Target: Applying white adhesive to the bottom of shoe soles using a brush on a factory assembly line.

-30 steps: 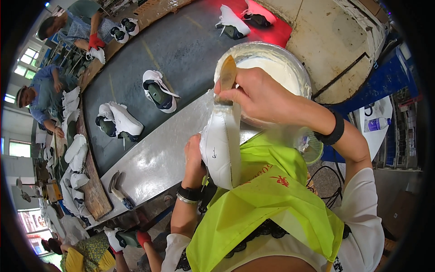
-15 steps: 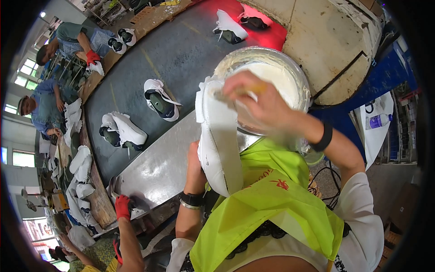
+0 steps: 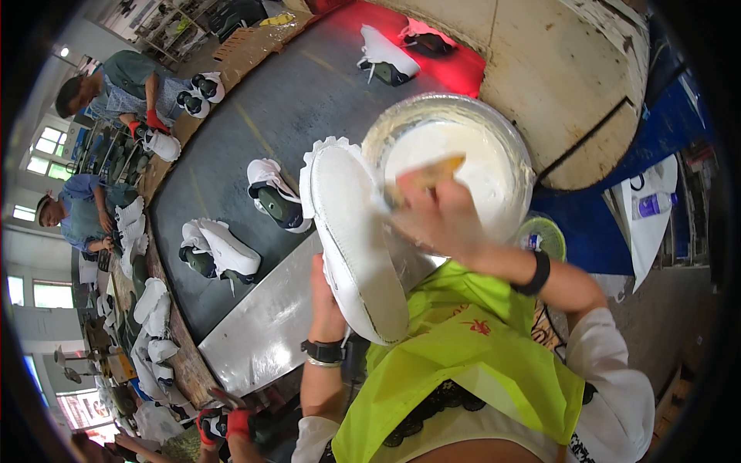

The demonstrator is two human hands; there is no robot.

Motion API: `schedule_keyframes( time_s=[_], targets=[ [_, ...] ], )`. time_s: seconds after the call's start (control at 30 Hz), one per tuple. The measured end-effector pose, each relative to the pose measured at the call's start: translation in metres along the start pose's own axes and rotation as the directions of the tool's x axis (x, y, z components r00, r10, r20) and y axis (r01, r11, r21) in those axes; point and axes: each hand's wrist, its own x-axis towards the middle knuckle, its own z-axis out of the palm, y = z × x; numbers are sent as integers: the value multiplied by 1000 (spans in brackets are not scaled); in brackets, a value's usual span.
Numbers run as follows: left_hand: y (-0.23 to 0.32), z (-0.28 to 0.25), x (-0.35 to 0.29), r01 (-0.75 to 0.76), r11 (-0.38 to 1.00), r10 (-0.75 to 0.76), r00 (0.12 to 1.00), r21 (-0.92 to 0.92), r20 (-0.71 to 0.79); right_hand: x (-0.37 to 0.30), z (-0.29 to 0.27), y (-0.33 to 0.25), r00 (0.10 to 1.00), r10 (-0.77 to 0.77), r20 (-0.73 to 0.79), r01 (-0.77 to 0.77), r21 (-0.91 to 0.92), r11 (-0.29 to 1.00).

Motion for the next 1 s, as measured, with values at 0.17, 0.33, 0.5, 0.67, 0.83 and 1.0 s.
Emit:
schedule_keyframes(
  time_s=[0.17,0.33,0.5,0.67,0.83,1.0],
  targets=[
    [49,1,96,-126,974,72,960,188,270,14,-21,0,762,590,268,-596,646,477],
    [84,-18,280,37,997,-51,975,70,215,12,-34,38,639,743,200,-638,676,368],
    [61,17,451,-74,964,184,880,256,-438,16,-48,58,595,797,108,-651,647,398],
    [55,34,479,145,498,560,699,855,-445,20,-47,70,541,839,61,-685,611,398],
    [92,17,396,125,-221,505,863,967,3,22,-46,69,580,791,196,-718,582,382],
    [63,-48,252,44,-728,458,774,684,438,19,-55,49,676,697,241,-646,648,403]
  ],
)
